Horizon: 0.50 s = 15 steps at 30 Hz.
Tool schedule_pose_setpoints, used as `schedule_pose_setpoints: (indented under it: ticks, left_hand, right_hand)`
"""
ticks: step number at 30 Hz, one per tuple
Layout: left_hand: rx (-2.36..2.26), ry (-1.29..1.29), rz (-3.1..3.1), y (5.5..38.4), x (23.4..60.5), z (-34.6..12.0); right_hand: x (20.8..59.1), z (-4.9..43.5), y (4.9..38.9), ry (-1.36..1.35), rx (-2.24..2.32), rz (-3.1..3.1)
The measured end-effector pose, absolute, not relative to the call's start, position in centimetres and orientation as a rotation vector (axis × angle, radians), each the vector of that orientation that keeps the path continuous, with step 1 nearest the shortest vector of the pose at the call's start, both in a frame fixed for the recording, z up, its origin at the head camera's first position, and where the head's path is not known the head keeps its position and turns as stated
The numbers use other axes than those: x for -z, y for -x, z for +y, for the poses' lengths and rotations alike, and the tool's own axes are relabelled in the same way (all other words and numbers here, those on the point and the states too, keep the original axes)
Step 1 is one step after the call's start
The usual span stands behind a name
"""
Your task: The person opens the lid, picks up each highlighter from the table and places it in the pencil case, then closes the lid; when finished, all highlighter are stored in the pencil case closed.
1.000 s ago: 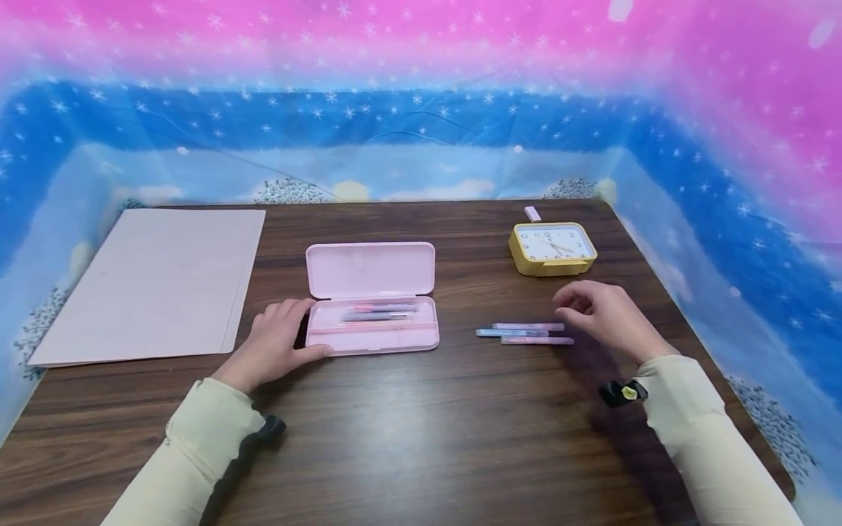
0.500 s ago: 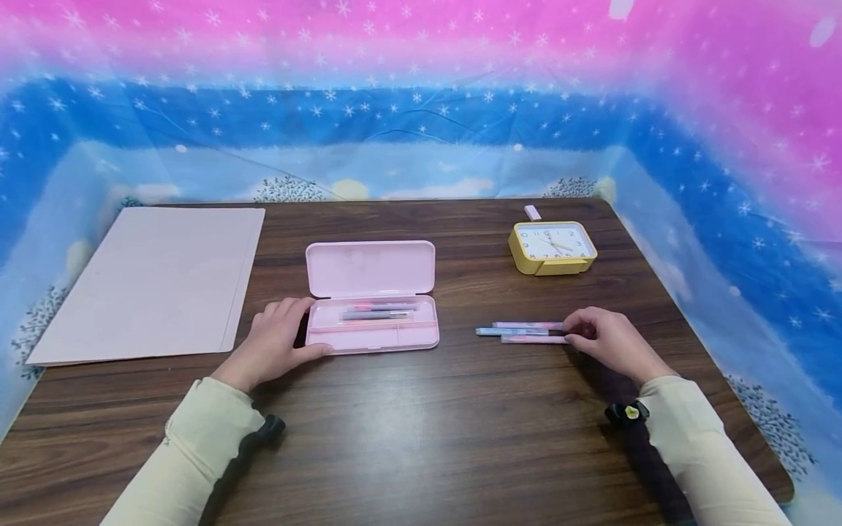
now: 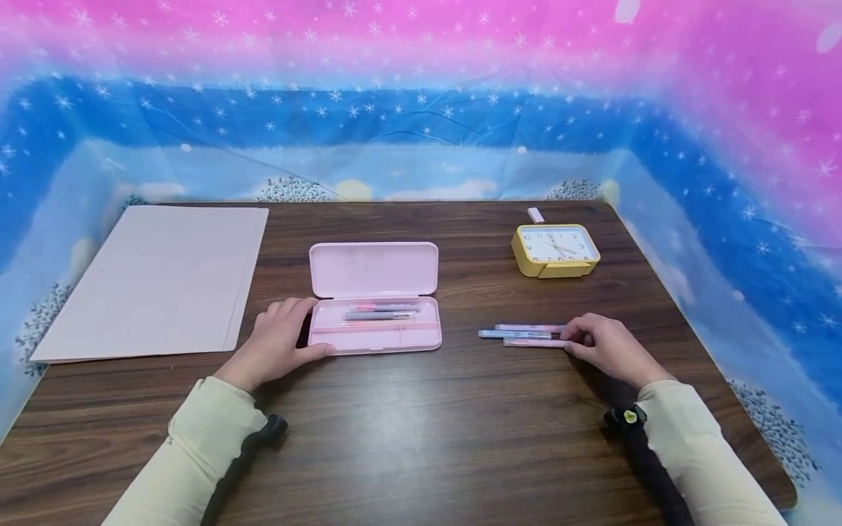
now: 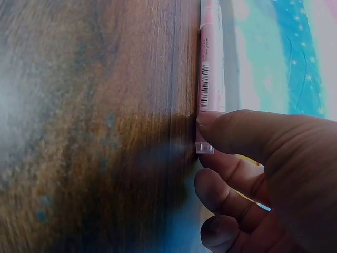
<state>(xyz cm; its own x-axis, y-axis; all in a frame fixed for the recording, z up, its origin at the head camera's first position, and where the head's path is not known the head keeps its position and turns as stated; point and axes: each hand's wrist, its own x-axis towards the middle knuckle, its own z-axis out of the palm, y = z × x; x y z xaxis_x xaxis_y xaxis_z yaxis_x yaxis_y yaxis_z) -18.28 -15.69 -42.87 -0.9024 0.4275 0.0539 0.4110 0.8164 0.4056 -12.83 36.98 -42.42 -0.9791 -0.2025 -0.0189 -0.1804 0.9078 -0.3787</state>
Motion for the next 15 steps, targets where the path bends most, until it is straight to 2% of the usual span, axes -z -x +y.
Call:
schedule_pose_setpoints:
  ticks: [15]
  left_hand:
    - [-0.630, -0.682, 2.957, 18.2, 42.9, -15.6]
  right_hand:
    - [41.4, 37.1, 12.1, 0.330, 0.609, 3.010]
